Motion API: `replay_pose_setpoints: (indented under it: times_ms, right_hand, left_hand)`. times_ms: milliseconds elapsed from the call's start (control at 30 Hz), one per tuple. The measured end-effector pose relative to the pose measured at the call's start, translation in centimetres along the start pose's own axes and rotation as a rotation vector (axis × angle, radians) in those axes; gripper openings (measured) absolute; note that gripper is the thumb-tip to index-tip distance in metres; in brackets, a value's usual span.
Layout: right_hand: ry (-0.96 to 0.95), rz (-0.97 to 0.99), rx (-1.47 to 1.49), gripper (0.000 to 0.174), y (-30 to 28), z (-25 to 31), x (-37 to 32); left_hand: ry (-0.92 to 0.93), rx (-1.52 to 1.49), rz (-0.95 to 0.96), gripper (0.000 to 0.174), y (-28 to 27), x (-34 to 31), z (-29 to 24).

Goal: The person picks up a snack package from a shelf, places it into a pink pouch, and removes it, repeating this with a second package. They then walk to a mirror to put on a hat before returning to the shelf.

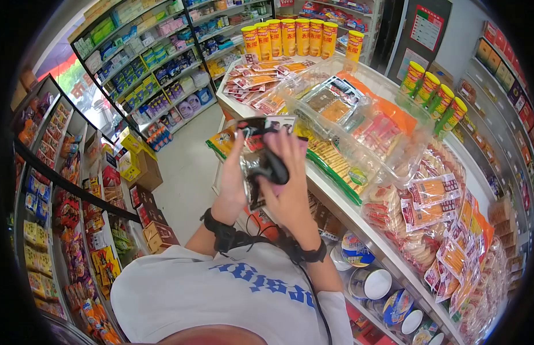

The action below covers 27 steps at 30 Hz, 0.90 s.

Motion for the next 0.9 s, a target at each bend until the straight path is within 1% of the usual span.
replay_pose_setpoints:
  times_ms: [33,67,100,133,167,200,233,267,300,367,400,433,500,533,600,633,667,700,733,767,800,833,867,900]
  right_hand:
    - [0.059,-0.079,0.050,0.075,-0.2,-0.8,0.4]
    - [0.017,-0.021,-0.008,0.075,0.1,-0.6,0.2]
    - [-0.026,0.036,-0.068,0.075,0.0,0.7,0.0]
    - [-0.067,0.092,-0.128,0.075,0.1,2.0,-0.4]
    - [-0.084,0.223,0.039,0.075,0.8,2.9,-1.1]
    - [-0.143,0.298,-0.009,0.076,1.6,3.5,-2.0]
    - [-0.202,0.371,-0.056,0.076,2.2,3.9,-2.6]
    - [-0.217,0.387,-0.099,0.076,2.1,3.9,-2.5]
    - [-0.172,0.276,-0.054,0.076,1.3,3.5,-1.8]
    - [-0.077,0.067,0.037,0.075,-0.1,2.2,-0.5]
    - [0.034,-0.055,0.227,0.065,0.0,0.7,0.0]
    - [0.124,-0.248,0.534,0.054,-0.1,-0.5,0.0]
    - [0.525,0.027,0.649,0.043,-0.2,-3.0,-0.8]
    - [0.568,0.131,0.621,0.034,-0.4,-3.9,-1.2]
    - [0.419,0.075,0.564,0.028,-0.4,-3.1,-1.7]
    - [0.346,0.045,0.536,0.026,-0.5,-2.7,-1.7]
    - [0.287,0.017,0.370,0.024,-1.3,-2.3,-1.5]
    - [0.299,-0.066,0.301,0.023,-2.0,-2.9,-1.7]
    - [0.308,-0.149,0.232,0.023,-2.6,-3.6,-1.8]
    - [0.316,-0.234,0.161,0.023,-3.3,-4.1,-1.9]
    - [0.358,-0.114,0.168,0.040,-3.2,-4.3,-1.9]
    - [0.237,-0.079,0.161,0.047,-3.0,-1.8,-1.2]
    - [0.118,-0.039,0.154,0.055,-2.2,1.3,-0.5]
    - [0.003,0.004,0.150,0.064,-1.6,3.3,-0.2]
  left_hand:
    - [-0.070,0.023,-0.060,0.048,-0.6,-0.3,0.6]
    - [-0.032,0.110,-0.112,0.049,-1.3,-0.1,0.4]
    - [0.005,0.196,-0.162,0.050,-2.0,0.2,0.3]
    - [-0.009,0.145,-0.116,0.051,-2.4,0.8,0.1]
    - [-0.025,0.093,-0.070,0.052,-2.8,1.4,-0.3]
    - [0.012,0.092,-0.106,0.056,-3.1,1.5,-1.2]
    - [-0.105,-0.057,0.090,0.056,-2.1,2.2,-1.8]
    - [-0.050,-0.036,0.056,0.056,-2.0,1.7,-1.8]
    - [0.004,-0.014,0.021,0.056,-1.4,1.0,-1.7]
    - [-0.048,-0.141,0.079,0.056,-0.5,0.6,-0.3]
    - [-0.016,-0.095,-0.006,0.054,-1.1,0.3,-0.2]
    - [-0.017,-0.069,0.002,0.051,-0.9,0.2,-0.2]
    - [-0.030,-0.056,-0.008,0.048,-1.1,0.4,-0.5]
    - [0.018,0.140,-0.036,0.046,-1.5,0.5,-1.2]
    - [0.112,0.534,-0.091,0.046,-1.9,0.7,-3.1]
    - [0.296,0.695,-0.043,0.047,-1.2,1.0,-3.7]
    - [0.480,0.852,0.004,0.050,-0.5,1.2,-3.7]
    - [0.665,1.007,0.053,0.053,0.0,1.0,-3.8]
    - [0.642,1.162,0.099,0.069,-0.2,0.8,-4.0]
    - [0.563,1.030,0.158,0.070,-0.1,0.5,-3.2]
    - [0.484,0.897,0.215,0.071,1.0,-0.3,-2.4]
    - [0.404,0.763,0.268,0.072,1.7,-0.7,-1.3]
    - [0.419,0.694,0.344,0.067,1.7,-0.8,-0.1]
    - [0.261,0.568,0.275,0.066,0.9,-1.1,0.4]
Point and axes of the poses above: each hand's wrist, its own x-axis towards the middle knuckle, its own y-axis out of the palm, z = x × y, the point moved 6 cm from there along x, towards the middle knuckle, and after that the axes turned 8 degrees about y, right-handed, at the moved point
